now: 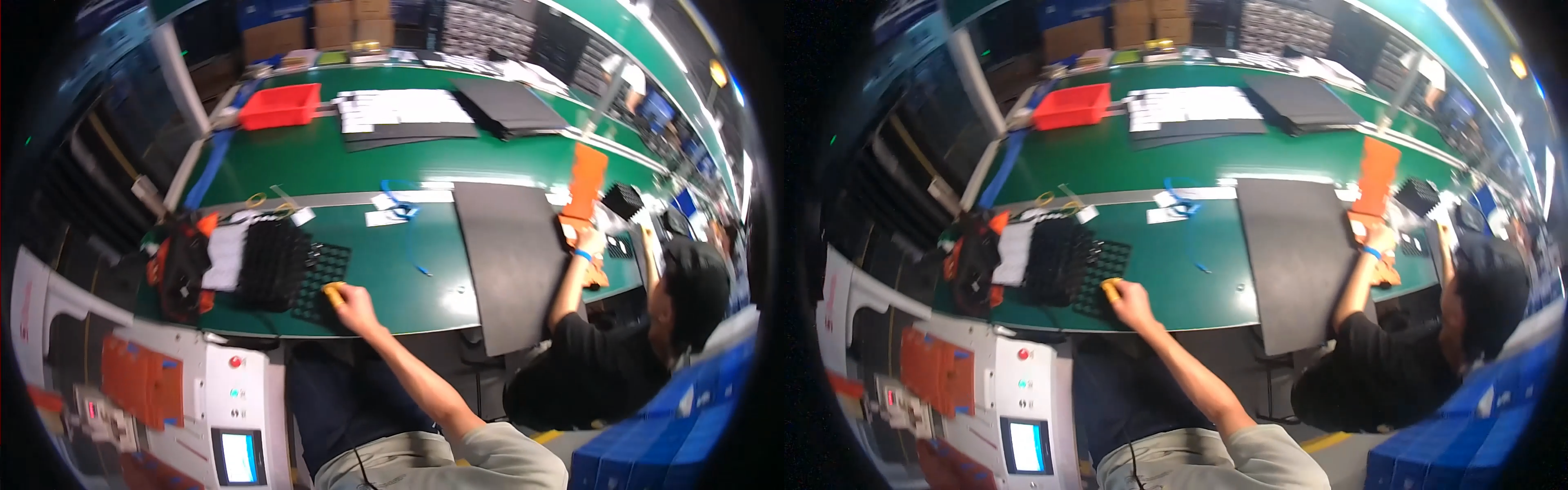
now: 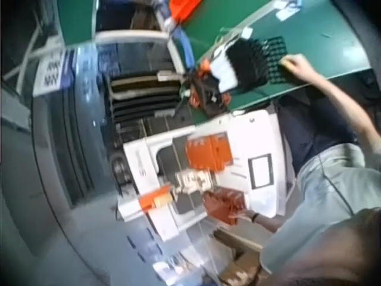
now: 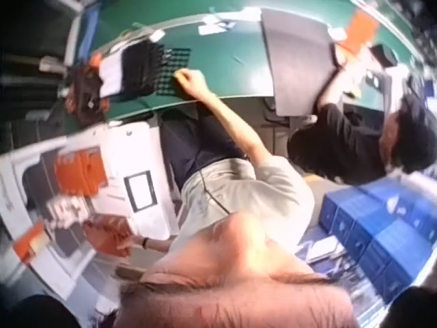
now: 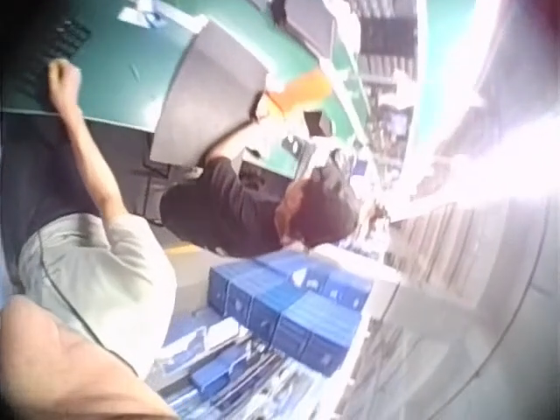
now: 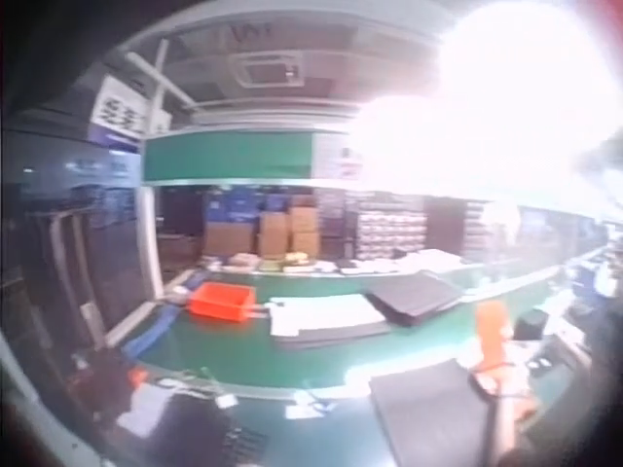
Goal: Assembling small electronic components into plastic fixtures and using a testing machine to process them.
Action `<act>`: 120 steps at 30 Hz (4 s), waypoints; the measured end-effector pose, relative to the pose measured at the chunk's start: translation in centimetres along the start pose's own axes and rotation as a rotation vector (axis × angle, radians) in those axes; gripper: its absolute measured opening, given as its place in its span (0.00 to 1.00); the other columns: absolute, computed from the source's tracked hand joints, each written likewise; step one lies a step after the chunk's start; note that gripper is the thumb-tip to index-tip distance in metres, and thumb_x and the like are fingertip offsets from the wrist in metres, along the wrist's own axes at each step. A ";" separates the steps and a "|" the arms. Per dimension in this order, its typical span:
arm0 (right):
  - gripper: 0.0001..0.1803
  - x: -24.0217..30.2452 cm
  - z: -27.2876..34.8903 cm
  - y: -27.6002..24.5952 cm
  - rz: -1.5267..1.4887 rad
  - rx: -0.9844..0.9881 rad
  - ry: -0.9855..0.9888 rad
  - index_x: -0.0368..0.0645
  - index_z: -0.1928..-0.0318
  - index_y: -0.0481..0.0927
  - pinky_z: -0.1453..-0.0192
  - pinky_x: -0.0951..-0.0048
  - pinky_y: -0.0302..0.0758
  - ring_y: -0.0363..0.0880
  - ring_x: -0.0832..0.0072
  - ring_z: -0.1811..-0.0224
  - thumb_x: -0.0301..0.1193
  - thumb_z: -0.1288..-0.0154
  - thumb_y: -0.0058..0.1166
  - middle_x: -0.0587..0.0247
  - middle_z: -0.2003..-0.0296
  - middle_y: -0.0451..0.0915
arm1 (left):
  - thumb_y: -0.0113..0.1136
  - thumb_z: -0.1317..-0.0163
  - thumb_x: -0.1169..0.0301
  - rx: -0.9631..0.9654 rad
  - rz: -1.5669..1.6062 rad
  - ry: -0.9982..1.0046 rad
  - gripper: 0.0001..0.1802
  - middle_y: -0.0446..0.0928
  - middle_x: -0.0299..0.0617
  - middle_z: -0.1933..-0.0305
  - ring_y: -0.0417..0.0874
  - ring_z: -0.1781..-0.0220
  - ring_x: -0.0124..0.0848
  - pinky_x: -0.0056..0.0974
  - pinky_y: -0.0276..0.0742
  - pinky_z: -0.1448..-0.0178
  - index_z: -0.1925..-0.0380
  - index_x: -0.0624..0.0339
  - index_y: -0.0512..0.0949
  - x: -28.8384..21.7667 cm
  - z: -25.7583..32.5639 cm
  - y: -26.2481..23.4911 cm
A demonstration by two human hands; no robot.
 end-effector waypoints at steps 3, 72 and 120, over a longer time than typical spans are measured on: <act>0.11 -0.1 0.2 -0.8 -0.022 -0.007 0.014 0.39 0.52 0.87 0.65 0.62 0.76 0.84 0.61 0.71 0.30 0.30 0.58 0.48 0.69 0.85 | 0.43 0.25 0.49 -0.063 -0.270 -0.174 0.35 0.73 0.54 0.30 0.77 0.34 0.48 0.50 0.70 0.31 0.24 0.56 0.63 -2.7 0.6 -0.3; 0.13 12.0 20.2 -4.7 -0.600 0.158 0.130 0.35 0.44 0.81 0.72 0.81 0.66 0.68 0.86 0.78 0.24 0.23 0.47 0.72 0.75 0.75 | 0.61 0.41 0.80 1.285 0.215 -0.033 0.31 0.78 0.42 0.37 0.78 0.34 0.42 0.50 0.73 0.29 0.35 0.58 0.73 21.9 43.5 40.9; 0.18 -5.0 16.1 -16.9 -1.011 -0.250 0.643 0.48 0.70 0.74 0.79 0.75 0.62 0.63 0.80 0.83 0.47 0.30 0.55 0.73 0.79 0.67 | 0.63 0.34 0.84 1.596 -0.353 -0.057 0.28 0.71 0.44 0.31 0.75 0.30 0.36 0.42 0.72 0.26 0.36 0.71 0.67 37.0 49.1 56.7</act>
Point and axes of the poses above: each hand's wrist, its own z-axis away from the middle knuckle, its own y-axis out of the palm, x = y × z, the point moved 7 cm from there along -z, towards the middle knuckle
